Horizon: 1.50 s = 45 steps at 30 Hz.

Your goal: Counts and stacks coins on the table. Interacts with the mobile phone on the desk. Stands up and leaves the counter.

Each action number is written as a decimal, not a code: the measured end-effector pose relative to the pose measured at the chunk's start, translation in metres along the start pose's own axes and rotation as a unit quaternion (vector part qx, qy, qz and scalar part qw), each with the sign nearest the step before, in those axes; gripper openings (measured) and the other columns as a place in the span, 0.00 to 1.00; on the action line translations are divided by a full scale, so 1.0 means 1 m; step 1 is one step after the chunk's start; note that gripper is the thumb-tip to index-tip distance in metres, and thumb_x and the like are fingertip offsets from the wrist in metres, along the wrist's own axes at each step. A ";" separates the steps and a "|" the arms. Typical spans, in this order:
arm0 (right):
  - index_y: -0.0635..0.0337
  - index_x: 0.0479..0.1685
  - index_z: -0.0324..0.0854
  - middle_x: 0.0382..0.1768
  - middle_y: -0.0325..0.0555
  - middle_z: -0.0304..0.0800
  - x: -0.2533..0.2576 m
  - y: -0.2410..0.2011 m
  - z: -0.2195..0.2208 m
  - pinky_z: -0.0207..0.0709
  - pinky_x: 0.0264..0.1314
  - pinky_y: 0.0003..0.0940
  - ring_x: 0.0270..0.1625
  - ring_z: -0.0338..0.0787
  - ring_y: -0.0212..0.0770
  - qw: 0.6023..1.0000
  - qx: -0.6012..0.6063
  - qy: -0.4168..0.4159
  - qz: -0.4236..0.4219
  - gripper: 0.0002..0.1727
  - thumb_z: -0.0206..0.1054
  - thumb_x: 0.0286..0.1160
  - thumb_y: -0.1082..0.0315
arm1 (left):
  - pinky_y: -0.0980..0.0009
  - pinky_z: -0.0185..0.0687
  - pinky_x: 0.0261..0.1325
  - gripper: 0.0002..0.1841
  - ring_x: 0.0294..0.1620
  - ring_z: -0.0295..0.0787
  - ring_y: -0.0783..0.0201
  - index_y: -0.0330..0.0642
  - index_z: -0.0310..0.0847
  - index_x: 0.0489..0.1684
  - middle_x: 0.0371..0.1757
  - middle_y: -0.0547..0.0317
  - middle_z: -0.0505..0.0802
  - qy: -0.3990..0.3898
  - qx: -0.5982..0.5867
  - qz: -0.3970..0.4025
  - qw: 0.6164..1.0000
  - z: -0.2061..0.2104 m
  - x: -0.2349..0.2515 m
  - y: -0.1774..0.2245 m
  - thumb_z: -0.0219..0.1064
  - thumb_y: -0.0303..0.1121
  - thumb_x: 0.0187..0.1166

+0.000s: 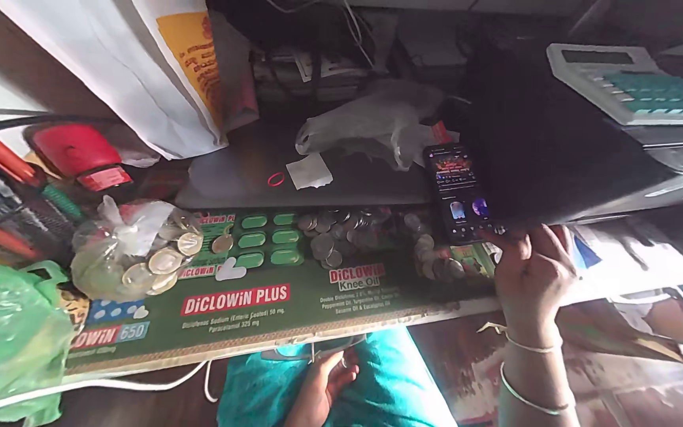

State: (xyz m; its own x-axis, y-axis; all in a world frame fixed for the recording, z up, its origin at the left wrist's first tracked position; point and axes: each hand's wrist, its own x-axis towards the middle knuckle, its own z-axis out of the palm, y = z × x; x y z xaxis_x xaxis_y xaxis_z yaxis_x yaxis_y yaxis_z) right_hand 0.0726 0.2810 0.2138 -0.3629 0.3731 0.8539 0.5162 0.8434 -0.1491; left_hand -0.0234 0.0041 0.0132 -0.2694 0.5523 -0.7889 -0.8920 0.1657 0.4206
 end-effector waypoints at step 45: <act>0.64 0.30 0.84 0.31 0.53 0.85 0.004 -0.002 0.002 0.66 0.59 0.40 0.45 0.80 0.49 0.996 0.059 -0.065 -0.008 0.26 0.49 0.90 0.57 | 0.71 0.91 0.46 0.12 0.37 0.93 0.65 0.32 0.81 0.52 0.38 0.54 0.92 -0.014 0.004 0.000 1.000 0.000 0.000 0.000 0.52 0.30 0.92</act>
State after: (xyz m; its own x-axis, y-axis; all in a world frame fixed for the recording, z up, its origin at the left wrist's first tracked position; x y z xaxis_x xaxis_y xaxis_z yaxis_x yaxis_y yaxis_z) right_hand 0.0685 0.2810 0.2165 -0.4713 0.4002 0.7860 0.4178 0.8861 -0.2006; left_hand -0.0233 0.0048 0.0130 -0.2592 0.5746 -0.7763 -0.8889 0.1724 0.4245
